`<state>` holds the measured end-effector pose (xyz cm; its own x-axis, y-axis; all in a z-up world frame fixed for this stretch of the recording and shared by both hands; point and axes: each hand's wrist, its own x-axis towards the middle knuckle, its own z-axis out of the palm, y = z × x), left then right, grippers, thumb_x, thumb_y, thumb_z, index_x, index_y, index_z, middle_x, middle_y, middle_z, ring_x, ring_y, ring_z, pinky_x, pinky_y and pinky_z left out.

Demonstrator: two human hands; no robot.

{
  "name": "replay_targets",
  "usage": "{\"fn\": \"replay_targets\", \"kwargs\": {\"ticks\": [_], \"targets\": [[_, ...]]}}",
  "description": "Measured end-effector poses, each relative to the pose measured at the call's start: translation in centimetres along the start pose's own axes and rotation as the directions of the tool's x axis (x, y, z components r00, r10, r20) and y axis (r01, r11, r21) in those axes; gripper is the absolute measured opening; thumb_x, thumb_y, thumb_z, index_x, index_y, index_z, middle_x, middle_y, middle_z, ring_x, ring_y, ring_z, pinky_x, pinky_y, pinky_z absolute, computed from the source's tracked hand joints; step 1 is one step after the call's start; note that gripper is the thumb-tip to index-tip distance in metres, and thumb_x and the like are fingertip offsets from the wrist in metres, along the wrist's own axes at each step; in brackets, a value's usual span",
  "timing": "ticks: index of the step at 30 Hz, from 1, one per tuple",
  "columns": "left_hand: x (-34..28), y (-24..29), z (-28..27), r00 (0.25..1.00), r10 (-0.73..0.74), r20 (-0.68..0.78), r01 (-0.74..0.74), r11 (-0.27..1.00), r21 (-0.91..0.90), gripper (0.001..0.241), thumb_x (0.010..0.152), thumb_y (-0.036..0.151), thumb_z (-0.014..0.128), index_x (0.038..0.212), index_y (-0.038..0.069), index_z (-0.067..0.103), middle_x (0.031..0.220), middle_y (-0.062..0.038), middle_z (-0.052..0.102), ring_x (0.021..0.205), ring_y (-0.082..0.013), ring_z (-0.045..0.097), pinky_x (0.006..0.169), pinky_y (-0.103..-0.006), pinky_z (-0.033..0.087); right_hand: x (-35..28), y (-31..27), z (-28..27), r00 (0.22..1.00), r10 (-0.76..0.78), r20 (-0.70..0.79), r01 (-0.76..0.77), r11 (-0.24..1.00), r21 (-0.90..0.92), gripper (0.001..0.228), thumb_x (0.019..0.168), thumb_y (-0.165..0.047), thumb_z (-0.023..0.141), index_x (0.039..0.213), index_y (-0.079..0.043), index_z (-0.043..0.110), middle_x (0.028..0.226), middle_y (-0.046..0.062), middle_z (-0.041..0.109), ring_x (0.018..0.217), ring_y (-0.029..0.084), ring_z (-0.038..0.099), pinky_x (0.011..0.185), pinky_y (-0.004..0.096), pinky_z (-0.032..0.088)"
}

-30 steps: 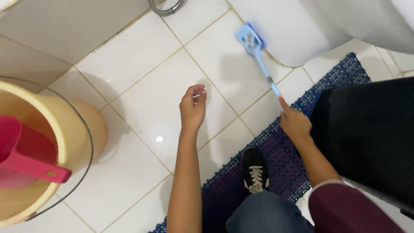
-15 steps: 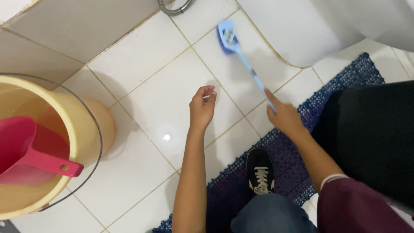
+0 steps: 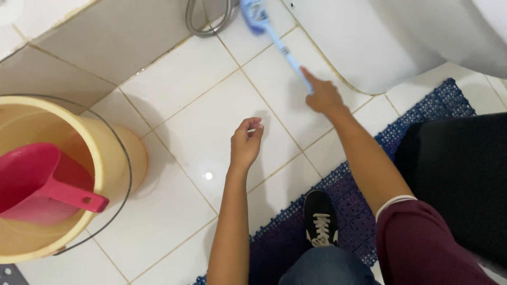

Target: Scrubbing a bathroom floor mat and the surrounding floor with a brush and water.

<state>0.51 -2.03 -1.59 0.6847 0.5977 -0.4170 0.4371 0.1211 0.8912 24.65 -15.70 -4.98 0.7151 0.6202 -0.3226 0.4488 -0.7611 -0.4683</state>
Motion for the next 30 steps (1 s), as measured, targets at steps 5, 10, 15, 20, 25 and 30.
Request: {"fn": "replay_targets", "kwargs": {"ticks": [5,10,15,20,25,30], "targets": [[-0.2,0.2,0.9,1.000,0.010,0.030,-0.010,1.000,0.004,0.030,0.095,0.022,0.064,0.121,0.009,0.069,0.112,-0.006,0.074,0.090,-0.0163,0.070,0.076,-0.0314,0.056,-3.9,1.7,2.8,0.990,0.098,-0.097,-0.100,0.995,-0.017,0.098,0.077,-0.008,0.064,0.162,-0.040,0.027,0.094,0.029,0.070,0.088,0.047,0.070,0.084,0.052,0.057],[1.8,-4.2,2.1,0.981,0.185,-0.061,-0.188,0.981,-0.046,0.029,0.095,0.023,0.067,0.119,0.007,0.070,0.112,-0.009,0.076,0.091,-0.0182,0.074,0.080,-0.0308,0.059,-18.2,1.2,8.6,0.985,-0.081,0.150,0.104,0.982,-0.157,0.089,0.087,-0.019,0.066,0.163,-0.038,0.023,0.075,0.029,0.068,0.072,0.050,0.067,0.072,0.061,0.054],[1.0,-4.1,1.4,0.997,0.055,-0.053,-0.055,0.998,0.004,0.029,0.094,0.026,0.067,0.118,0.010,0.070,0.108,-0.009,0.077,0.090,-0.0199,0.074,0.082,-0.0331,0.058,-18.5,0.9,5.9,0.993,-0.007,0.121,0.036,0.970,-0.239,0.076,0.096,-0.031,0.066,0.162,-0.036,0.028,0.075,0.028,0.068,0.070,0.051,0.066,0.067,0.061,0.053],[1.6,-6.8,2.4,0.998,-0.026,-0.054,0.031,0.995,0.091,0.032,0.089,0.029,0.068,0.118,0.013,0.070,0.109,-0.009,0.075,0.089,-0.0216,0.074,0.082,-0.0354,0.057,-17.1,-1.4,9.3,0.996,-0.074,-0.045,0.069,0.991,-0.117,0.074,0.100,-0.033,0.065,0.164,-0.026,0.029,0.072,0.027,0.066,0.067,0.051,0.065,0.063,0.060,0.052],[3.5,-10.0,1.6,0.965,0.173,-0.196,-0.115,0.955,0.273,0.037,0.088,0.028,0.073,0.121,0.012,0.068,0.112,-0.017,0.067,0.097,-0.0307,0.066,0.088,-0.0412,0.054,-20.7,-5.7,10.9,0.923,-0.339,0.180,0.353,0.934,-0.048,0.056,0.099,-0.034,0.058,0.154,-0.033,0.045,0.071,0.023,0.069,0.064,0.046,0.068,0.064,0.060,0.054],[2.6,-6.9,0.1,0.958,0.069,-0.277,-0.007,0.976,0.218,0.039,0.089,0.027,0.070,0.125,0.014,0.064,0.121,-0.017,0.062,0.107,-0.0319,0.064,0.093,-0.0422,0.052,-15.9,-5.0,9.3,0.989,-0.116,0.091,0.131,0.974,-0.183,0.060,0.099,-0.028,0.058,0.157,-0.032,0.042,0.072,0.025,0.068,0.064,0.046,0.067,0.064,0.058,0.055]]}}
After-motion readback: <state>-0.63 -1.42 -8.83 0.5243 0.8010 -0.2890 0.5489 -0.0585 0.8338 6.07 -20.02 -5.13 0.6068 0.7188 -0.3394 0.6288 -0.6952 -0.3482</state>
